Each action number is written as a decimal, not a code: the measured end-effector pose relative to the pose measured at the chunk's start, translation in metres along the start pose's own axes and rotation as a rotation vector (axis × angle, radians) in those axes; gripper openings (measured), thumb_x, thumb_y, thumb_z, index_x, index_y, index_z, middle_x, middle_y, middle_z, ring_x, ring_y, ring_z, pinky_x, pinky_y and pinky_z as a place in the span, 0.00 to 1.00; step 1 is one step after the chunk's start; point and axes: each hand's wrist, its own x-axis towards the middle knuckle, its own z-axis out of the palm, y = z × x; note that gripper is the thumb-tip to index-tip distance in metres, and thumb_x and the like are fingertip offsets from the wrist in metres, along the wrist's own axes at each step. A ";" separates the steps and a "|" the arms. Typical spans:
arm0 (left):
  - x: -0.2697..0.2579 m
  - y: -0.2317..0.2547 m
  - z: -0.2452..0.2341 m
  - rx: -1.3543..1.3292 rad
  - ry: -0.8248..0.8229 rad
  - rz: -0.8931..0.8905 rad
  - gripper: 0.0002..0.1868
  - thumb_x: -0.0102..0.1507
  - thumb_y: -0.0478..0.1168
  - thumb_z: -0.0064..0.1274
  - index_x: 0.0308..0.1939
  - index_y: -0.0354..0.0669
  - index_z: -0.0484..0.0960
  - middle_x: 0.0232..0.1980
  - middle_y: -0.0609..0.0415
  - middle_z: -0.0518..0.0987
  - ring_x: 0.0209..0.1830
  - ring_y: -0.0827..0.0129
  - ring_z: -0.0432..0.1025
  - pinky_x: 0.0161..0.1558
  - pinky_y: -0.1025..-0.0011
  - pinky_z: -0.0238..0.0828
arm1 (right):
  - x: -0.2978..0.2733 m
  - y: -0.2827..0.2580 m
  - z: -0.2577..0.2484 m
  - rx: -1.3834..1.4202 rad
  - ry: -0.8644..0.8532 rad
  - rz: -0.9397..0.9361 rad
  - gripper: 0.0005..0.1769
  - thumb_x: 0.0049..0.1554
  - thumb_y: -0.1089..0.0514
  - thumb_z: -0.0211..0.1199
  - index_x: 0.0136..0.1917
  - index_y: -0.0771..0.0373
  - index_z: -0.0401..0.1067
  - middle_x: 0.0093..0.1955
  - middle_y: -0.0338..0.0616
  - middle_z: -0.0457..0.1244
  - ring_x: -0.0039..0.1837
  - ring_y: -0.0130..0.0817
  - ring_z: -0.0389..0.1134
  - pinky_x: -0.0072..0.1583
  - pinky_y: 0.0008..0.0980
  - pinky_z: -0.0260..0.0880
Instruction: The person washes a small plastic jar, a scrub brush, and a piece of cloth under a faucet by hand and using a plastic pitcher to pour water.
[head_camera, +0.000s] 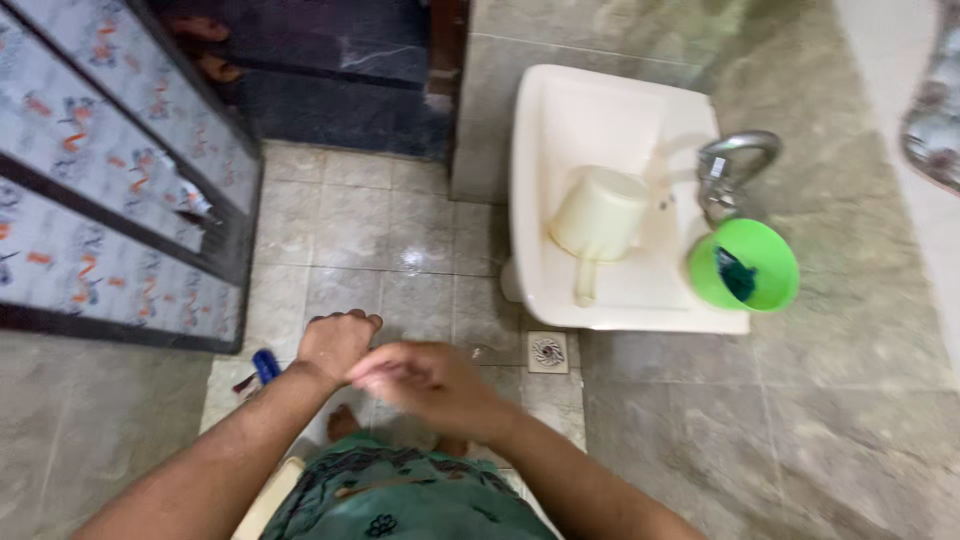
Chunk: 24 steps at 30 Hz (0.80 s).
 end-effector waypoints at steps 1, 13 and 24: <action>-0.004 -0.012 0.004 0.007 -0.010 -0.020 0.25 0.57 0.50 0.62 0.57 0.51 0.78 0.53 0.48 0.80 0.53 0.57 0.79 0.53 0.60 0.77 | 0.010 0.014 0.003 0.115 0.034 0.049 0.14 0.65 0.54 0.60 0.60 0.62 0.76 0.56 0.41 0.72 0.58 0.29 0.73 0.62 0.31 0.74; -0.034 -0.137 0.066 -0.188 0.153 -0.167 0.19 0.59 0.52 0.60 0.49 0.49 0.79 0.50 0.51 0.79 0.53 0.55 0.75 0.56 0.52 0.68 | 0.129 0.143 0.053 -0.219 0.190 0.310 0.13 0.60 0.53 0.63 0.56 0.59 0.77 0.53 0.41 0.72 0.55 0.31 0.73 0.56 0.31 0.74; -0.053 -0.221 0.099 -0.271 0.247 -0.292 0.29 0.60 0.53 0.59 0.63 0.53 0.74 0.69 0.54 0.67 0.71 0.57 0.59 0.72 0.41 0.45 | 0.208 0.142 0.117 -0.501 0.112 0.307 0.16 0.57 0.52 0.64 0.58 0.54 0.77 0.60 0.45 0.68 0.61 0.38 0.70 0.52 0.37 0.74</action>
